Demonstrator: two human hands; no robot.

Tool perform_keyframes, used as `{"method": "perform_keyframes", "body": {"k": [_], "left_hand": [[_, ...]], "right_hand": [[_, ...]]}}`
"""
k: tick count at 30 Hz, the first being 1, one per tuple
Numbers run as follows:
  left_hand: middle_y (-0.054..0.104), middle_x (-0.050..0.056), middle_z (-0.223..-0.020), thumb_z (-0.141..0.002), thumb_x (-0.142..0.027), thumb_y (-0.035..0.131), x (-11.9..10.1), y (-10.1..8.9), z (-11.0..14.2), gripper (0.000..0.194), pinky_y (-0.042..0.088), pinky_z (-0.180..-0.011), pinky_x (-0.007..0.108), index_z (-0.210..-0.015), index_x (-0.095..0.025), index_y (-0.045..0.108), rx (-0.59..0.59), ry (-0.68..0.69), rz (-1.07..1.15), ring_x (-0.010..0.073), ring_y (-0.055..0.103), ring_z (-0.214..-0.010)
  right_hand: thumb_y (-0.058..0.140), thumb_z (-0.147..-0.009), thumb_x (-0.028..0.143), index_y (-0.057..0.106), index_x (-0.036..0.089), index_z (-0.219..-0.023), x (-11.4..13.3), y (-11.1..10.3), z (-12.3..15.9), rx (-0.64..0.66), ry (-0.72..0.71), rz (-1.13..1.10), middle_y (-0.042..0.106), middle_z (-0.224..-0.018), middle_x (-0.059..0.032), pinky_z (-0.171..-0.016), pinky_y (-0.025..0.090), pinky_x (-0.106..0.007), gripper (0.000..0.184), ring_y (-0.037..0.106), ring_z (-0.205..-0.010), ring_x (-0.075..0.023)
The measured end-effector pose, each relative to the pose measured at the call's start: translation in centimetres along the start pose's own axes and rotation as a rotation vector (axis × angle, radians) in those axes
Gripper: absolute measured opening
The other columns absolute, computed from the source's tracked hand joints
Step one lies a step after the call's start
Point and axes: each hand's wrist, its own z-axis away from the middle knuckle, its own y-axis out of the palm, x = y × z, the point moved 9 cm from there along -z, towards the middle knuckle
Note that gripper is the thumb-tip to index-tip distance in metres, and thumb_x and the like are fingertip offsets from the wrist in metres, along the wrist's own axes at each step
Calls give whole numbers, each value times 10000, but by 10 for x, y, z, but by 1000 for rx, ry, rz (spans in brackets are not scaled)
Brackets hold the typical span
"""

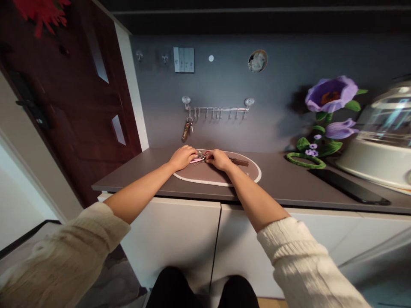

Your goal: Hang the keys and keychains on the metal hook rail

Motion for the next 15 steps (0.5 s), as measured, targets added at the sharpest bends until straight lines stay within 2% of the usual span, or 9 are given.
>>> {"method": "perform_keyframes", "body": {"k": [7,11,15], "left_hand": [[626,48,-898,-831,-287,455,-10,3,-1,204,389,-762,288,-892,-208,633,20,60,-23,180,502,-876],[627,52,-908,-836,-298,449,-12,3,-1,214,390,-766,291,-895,-206,632,15,65,-29,180,504,-873],[629,49,-918,-838,-291,446,-12,3,-2,213,389,-770,298,-897,-206,632,3,66,-35,184,502,-874]], "right_hand": [[538,-747,161,632,162,-717,4,-6,0,-65,6,19,651,-771,-42,-653,366,-222,98,545,-690,-132],[506,-769,155,614,148,-759,2,-10,0,-83,57,9,639,-745,-52,-658,360,-225,109,529,-667,-128],[463,-783,158,588,149,-757,4,-12,1,-95,50,-39,615,-704,-39,-653,351,-225,128,504,-639,-121]]}}
